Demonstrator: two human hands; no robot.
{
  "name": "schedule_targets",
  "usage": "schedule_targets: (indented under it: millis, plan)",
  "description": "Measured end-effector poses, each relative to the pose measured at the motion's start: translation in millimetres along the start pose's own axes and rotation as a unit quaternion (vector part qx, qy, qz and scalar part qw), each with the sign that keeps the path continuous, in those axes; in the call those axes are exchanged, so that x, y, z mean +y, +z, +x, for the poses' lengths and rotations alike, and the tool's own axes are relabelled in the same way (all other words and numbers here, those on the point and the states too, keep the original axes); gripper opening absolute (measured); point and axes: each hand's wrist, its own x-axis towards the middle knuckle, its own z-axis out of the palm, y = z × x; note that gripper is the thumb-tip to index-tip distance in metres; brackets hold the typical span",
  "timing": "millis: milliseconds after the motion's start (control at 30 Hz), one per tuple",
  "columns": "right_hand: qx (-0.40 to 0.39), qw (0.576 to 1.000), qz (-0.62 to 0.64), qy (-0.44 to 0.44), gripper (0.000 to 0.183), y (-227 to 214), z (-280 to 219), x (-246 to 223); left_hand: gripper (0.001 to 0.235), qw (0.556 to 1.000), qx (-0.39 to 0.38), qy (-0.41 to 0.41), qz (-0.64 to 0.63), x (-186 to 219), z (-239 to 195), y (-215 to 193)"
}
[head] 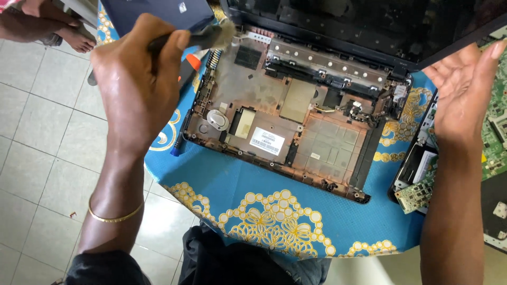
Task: The person cleans the inside of a disassembled laptop chassis with a brush, then installs a motherboard into the chassis and connects a cable.
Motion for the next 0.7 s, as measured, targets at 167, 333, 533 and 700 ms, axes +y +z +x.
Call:
schedule_targets:
  millis: [167, 333, 533, 700]
  plan:
    - [0.019, 0.999, 0.007, 0.028, 0.095, -6, 3, 16, 0.037, 0.998, -0.021, -0.054, -0.038, 6, -2, 5]
    - [0.019, 1.0, 0.004, 0.019, 0.088, -8, 5, 20, 0.024, 0.999, 0.014, -0.026, -0.025, -7, -1, 27]
    - [0.002, 1.0, -0.007, 0.001, 0.102, -3, 3, 11, 0.024, 0.991, -0.037, -0.064, -0.111, 12, -4, 35]
    - [-0.01, 1.0, -0.016, -0.023, 0.105, 3, -1, -5, 0.025, 0.998, 0.016, -0.011, -0.068, -2, -1, 49]
